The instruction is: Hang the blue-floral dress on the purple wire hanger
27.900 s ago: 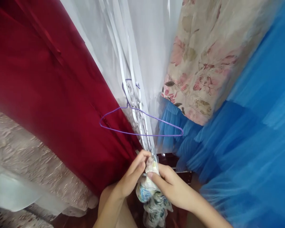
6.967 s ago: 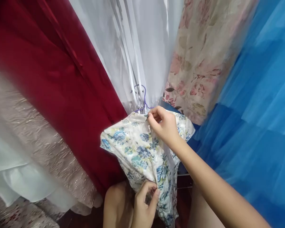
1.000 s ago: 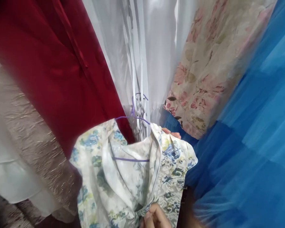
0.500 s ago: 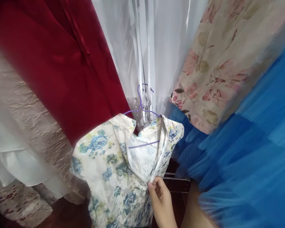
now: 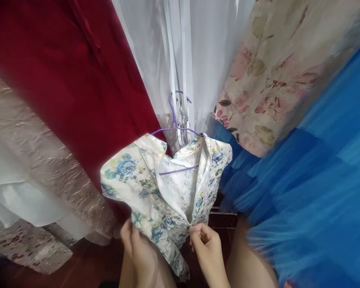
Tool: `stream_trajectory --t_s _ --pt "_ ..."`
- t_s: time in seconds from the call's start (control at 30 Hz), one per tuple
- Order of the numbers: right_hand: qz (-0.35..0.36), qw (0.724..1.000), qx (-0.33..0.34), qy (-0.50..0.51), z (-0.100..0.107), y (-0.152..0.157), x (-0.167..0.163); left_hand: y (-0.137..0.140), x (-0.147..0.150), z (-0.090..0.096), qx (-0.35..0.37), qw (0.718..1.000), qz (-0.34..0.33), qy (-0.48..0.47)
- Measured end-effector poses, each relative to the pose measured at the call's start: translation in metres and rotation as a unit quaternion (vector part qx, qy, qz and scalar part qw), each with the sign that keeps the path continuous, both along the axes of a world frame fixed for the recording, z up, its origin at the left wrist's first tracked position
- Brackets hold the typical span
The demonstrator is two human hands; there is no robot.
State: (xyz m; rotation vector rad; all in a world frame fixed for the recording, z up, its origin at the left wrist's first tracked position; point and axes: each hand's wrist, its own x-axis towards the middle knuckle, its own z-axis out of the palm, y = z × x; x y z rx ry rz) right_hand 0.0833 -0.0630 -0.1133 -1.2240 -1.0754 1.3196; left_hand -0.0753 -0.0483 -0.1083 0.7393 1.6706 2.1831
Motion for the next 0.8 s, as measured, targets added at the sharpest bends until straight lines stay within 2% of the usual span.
stream_trajectory --t_s 0.03,0.1,0.17,0.23,0.3,0.4,0.5,0.63,0.7,0.8 --pt "0.001 1.0 -0.006 0.0 0.0 0.0 0.001 -0.004 0.003 -0.004 0.008 0.999 -0.004 0.033" --pt "0.008 1.0 -0.005 0.011 0.001 -0.001 -0.001 -0.012 0.013 -0.012 0.012 0.986 -0.047 0.16" --pt "0.021 0.999 0.003 0.032 0.006 -0.001 -0.007 -0.017 0.026 -0.021 0.0 0.947 -0.138 0.29" --pt "0.038 0.998 0.014 0.05 0.014 0.003 -0.014 -0.015 0.037 -0.027 -0.018 0.918 -0.226 0.325" --pt "0.052 0.997 0.026 0.058 0.029 0.012 -0.018 -0.008 0.042 -0.028 -0.035 0.915 -0.278 0.292" --pt "0.059 0.995 0.046 0.06 0.065 0.039 -0.016 0.002 0.036 -0.018 -0.063 0.903 -0.31 0.289" --pt "0.044 0.991 0.079 0.098 0.119 0.08 -0.01 0.003 0.025 -0.005 -0.093 0.863 -0.346 0.357" --pt "0.062 0.981 0.108 0.147 0.187 0.128 -0.012 -0.006 0.016 0.006 -0.14 0.807 -0.37 0.439" --pt "0.066 0.978 0.112 0.161 0.208 0.141 -0.017 -0.008 0.013 0.006 -0.157 0.784 -0.379 0.466" --pt "0.059 0.973 0.136 0.175 0.219 0.145 -0.024 -0.002 0.005 0.005 -0.183 0.745 -0.404 0.499"
